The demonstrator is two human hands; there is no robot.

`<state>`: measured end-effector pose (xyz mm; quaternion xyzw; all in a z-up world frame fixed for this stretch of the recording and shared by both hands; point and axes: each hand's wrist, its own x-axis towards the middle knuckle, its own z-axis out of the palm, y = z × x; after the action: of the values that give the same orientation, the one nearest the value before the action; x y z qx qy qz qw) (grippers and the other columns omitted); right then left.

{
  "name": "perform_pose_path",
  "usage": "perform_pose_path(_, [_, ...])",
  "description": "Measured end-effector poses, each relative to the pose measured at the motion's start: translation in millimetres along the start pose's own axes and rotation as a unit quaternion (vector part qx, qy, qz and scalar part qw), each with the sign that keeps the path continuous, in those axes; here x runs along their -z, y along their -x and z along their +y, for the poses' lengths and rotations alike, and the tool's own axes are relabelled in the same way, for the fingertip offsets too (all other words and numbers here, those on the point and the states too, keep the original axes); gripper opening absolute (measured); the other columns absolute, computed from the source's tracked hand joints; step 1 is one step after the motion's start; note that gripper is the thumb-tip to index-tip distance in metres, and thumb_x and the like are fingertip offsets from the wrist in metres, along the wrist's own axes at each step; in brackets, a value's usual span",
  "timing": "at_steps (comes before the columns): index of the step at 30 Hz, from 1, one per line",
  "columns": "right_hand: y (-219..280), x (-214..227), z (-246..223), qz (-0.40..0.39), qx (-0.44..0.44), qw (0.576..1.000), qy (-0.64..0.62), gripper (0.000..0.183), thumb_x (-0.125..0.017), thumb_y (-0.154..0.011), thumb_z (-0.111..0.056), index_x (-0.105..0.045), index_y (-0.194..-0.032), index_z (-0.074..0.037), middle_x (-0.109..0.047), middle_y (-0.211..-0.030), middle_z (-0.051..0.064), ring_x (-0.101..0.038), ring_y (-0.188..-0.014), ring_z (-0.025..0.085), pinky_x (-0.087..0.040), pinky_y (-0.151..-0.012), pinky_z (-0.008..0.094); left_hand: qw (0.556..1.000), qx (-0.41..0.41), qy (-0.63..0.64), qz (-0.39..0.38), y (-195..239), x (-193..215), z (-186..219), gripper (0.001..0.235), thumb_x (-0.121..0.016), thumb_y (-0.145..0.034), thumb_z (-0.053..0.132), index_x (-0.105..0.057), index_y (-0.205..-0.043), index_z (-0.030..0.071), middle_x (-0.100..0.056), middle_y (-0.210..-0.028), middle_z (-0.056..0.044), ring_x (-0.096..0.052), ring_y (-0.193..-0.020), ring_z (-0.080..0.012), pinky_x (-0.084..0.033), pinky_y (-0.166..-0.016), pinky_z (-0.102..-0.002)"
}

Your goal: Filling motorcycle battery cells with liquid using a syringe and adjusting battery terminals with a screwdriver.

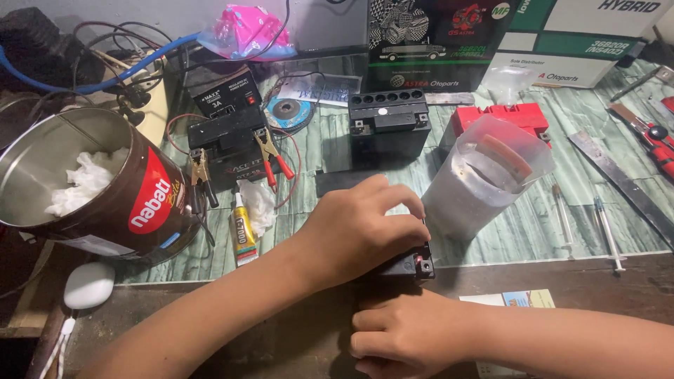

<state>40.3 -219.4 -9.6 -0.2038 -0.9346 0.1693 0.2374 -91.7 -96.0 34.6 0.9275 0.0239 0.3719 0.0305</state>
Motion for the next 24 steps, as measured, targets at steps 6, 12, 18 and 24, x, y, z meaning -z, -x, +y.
perform_pose_path(6, [0,1,1,-0.005,0.005,1.0,-0.025,0.027,-0.061,-0.107,-0.019,-0.052,-0.087,-0.003,-0.049,-0.076,0.012,-0.048,-0.063,0.033,-0.034,-0.052,0.045,0.983,0.099,0.114,-0.103,-4,13,1,0.003,-0.074,-0.095,0.024,-0.074,-0.097,0.024,-0.063,-0.1,0.004,-0.059,-0.083,-0.0217,-0.048,-0.056,-0.038])
perform_pose_path(12, [-1,2,1,0.007,0.012,1.0,-0.025,0.025,-0.061,-0.105,-0.017,-0.053,-0.086,-0.003,-0.049,-0.074,0.011,-0.047,-0.061,0.033,-0.033,-0.051,0.044,0.987,0.093,0.092,-0.088,-3,11,5,0.003,-0.073,-0.095,0.021,-0.072,-0.097,0.023,-0.065,-0.095,0.005,-0.059,-0.079,-0.0212,-0.046,-0.053,-0.035])
perform_pose_path(18, [-2,4,0,0.007,0.012,1.0,-0.021,0.026,-0.061,-0.106,-0.017,-0.052,-0.086,-0.003,-0.049,-0.074,0.011,-0.047,-0.062,0.033,-0.034,-0.052,0.044,0.991,0.087,0.069,-0.077,-4,12,5,0.003,-0.074,-0.095,0.022,-0.072,-0.097,0.021,-0.065,-0.093,0.004,-0.057,-0.077,-0.0214,-0.045,-0.052,-0.034])
perform_pose_path(24, [-1,3,0,0.003,0.006,1.0,-0.023,0.025,-0.063,-0.105,-0.017,-0.053,-0.086,-0.003,-0.049,-0.074,0.011,-0.048,-0.061,0.032,-0.035,-0.052,0.044,0.992,0.079,0.068,-0.078,-4,12,6,0.007,-0.073,-0.097,0.024,-0.072,-0.095,0.017,-0.063,-0.091,0.002,-0.056,-0.075,-0.022,-0.044,-0.051,-0.035])
